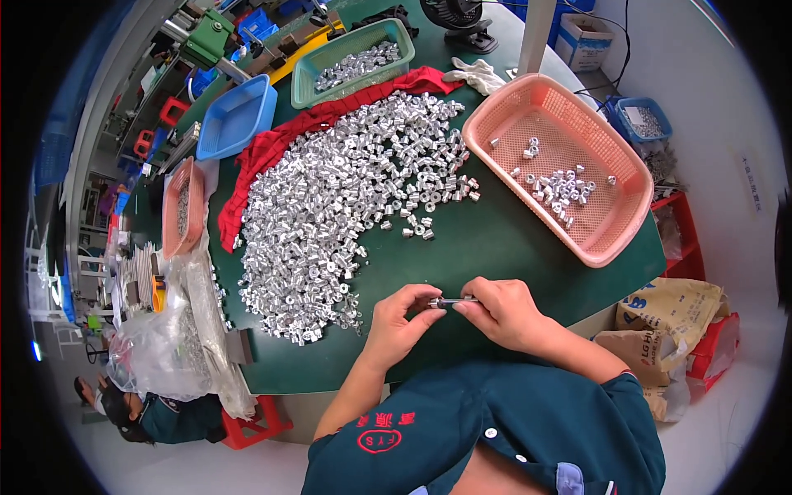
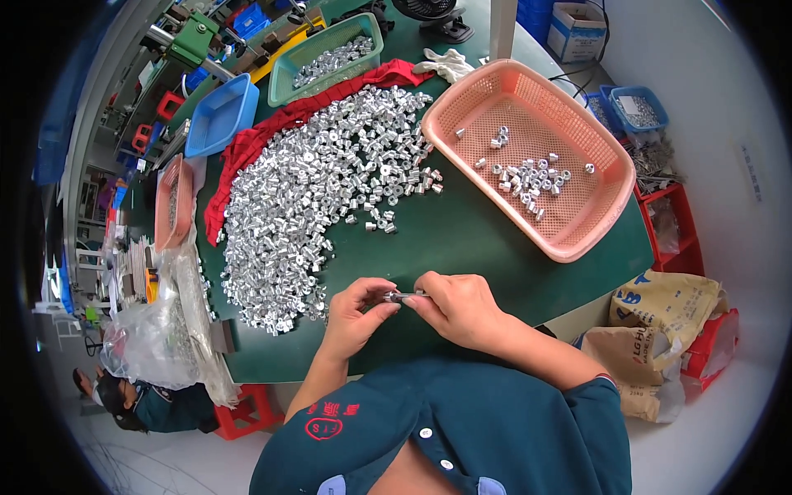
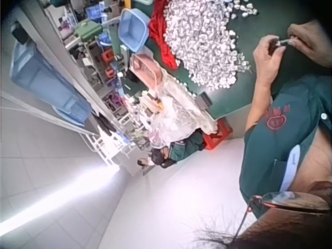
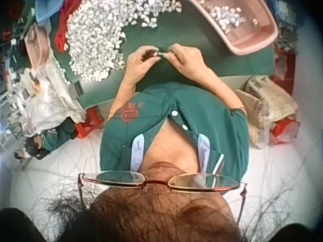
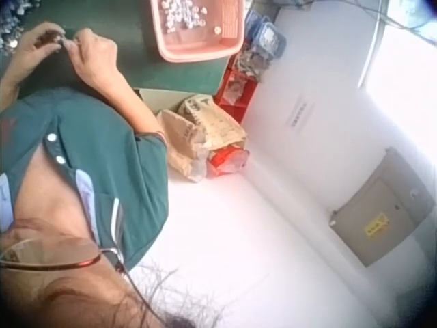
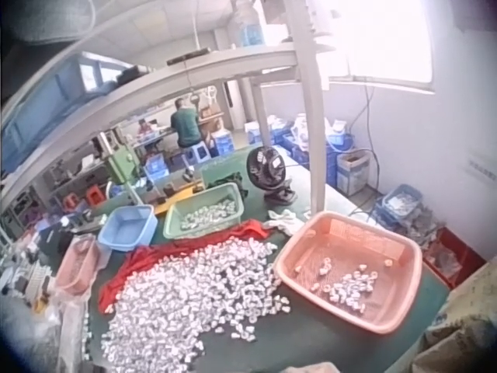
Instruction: The person assembles small metal pins and plastic components by hand on a workbench.
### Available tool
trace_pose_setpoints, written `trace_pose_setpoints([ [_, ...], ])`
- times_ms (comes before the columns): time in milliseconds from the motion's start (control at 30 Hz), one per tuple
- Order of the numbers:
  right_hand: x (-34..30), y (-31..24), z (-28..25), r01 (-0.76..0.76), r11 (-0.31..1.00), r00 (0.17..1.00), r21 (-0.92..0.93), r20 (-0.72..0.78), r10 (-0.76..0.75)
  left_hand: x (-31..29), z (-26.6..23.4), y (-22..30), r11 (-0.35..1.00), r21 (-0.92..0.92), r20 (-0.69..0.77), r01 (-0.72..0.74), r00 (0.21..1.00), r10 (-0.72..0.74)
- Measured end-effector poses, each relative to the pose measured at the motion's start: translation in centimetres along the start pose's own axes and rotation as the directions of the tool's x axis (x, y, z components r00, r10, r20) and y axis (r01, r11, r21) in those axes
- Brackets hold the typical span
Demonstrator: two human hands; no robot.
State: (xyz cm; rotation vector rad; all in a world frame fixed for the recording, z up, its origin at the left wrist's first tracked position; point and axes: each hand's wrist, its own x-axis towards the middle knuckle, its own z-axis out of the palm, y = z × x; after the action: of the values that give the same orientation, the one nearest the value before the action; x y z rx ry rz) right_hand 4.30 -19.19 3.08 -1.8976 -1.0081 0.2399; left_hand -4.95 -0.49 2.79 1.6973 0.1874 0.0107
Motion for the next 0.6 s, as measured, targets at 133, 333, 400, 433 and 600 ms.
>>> trace_pose_setpoints([
  [133,-0.14,-0.24,-0.12,-0.001,1.0,1.0,-0.005,0.017,0.002,-0.14,0.09,0.07,0.997,0.071,0.001,-0.019,1.0,0.019],
  [333,-0.25,-0.54,-0.08,-0.003,1.0,1.0,0.005,0.02,0.003,-0.26,0.12,0.06,0.994,0.099,-0.007,-0.043,0.999,0.044],
  [400,-0.27,-0.62,-0.22,-0.013,1.0,1.0,0.007,0.026,0.013,-0.19,0.21,0.08,0.994,0.101,-0.008,-0.052,0.999,0.053],
  [433,-0.28,-0.63,-0.28,-0.024,1.0,0.999,0.008,0.032,0.024,-0.17,0.24,0.15,0.992,0.111,-0.007,-0.053,0.999,0.054],
  [600,-0.26,-0.71,-0.34,-0.053,0.999,0.997,-0.003,0.058,0.053,-0.41,0.17,0.19,0.985,0.155,0.006,-0.073,0.997,0.072],
])
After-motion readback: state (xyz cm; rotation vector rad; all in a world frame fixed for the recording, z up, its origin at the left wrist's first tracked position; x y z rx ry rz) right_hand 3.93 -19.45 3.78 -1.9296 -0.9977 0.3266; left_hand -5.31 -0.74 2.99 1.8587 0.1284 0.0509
